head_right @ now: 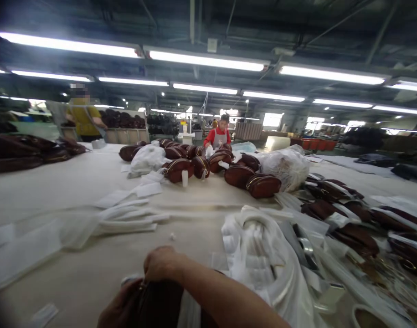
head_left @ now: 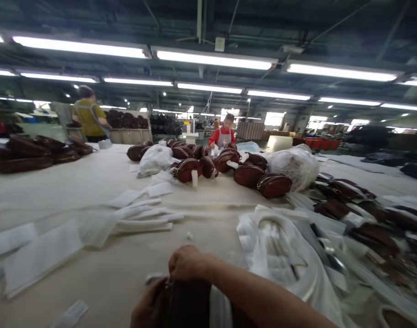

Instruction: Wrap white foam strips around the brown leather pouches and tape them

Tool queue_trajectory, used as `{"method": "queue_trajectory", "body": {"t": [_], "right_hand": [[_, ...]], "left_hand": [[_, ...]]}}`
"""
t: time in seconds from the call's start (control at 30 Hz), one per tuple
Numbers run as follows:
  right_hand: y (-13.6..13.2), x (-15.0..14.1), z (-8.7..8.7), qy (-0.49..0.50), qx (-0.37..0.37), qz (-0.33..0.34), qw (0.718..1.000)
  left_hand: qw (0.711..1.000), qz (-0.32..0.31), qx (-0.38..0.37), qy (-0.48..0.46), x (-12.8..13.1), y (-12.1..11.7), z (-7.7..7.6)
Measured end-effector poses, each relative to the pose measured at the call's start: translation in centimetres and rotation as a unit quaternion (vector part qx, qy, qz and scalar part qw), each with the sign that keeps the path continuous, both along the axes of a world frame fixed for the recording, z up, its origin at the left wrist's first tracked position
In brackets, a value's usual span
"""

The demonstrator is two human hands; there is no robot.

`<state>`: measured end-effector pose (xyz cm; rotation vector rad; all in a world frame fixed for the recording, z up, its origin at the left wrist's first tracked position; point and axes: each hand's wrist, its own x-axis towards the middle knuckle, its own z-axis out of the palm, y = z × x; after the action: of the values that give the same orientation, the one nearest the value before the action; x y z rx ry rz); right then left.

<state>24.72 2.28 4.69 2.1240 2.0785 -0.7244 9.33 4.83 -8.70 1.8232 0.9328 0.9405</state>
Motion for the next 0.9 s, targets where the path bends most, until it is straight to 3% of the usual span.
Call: {"method": "queue_trajectory", "body": {"t": [0.17,0.33,0.7,0.9], "right_hand": [[0.2,0.1,-1.1,0.031,0.001,-0.001,1.000],[1.2,0.7,-1.8,0.058,-0.006,0.021,0.998],[2.1,0.1,-1.4,0.065,-0.081,0.090,0.990],[2.7,-0.4,-0.8,0.085,-0.132,0.114,0.981]], "left_hand": [[0.999,0.005,0.047,-0.027,0.2,-1.4,2.1],[1.000,0.021,0.012,-0.017,0.5,-1.4,1.8],[0.997,0.018,-0.064,-0.046,0.3,-2.0,2.0],[0.995,0.030,-0.067,-0.069,0.3,-2.1,1.9]]}}
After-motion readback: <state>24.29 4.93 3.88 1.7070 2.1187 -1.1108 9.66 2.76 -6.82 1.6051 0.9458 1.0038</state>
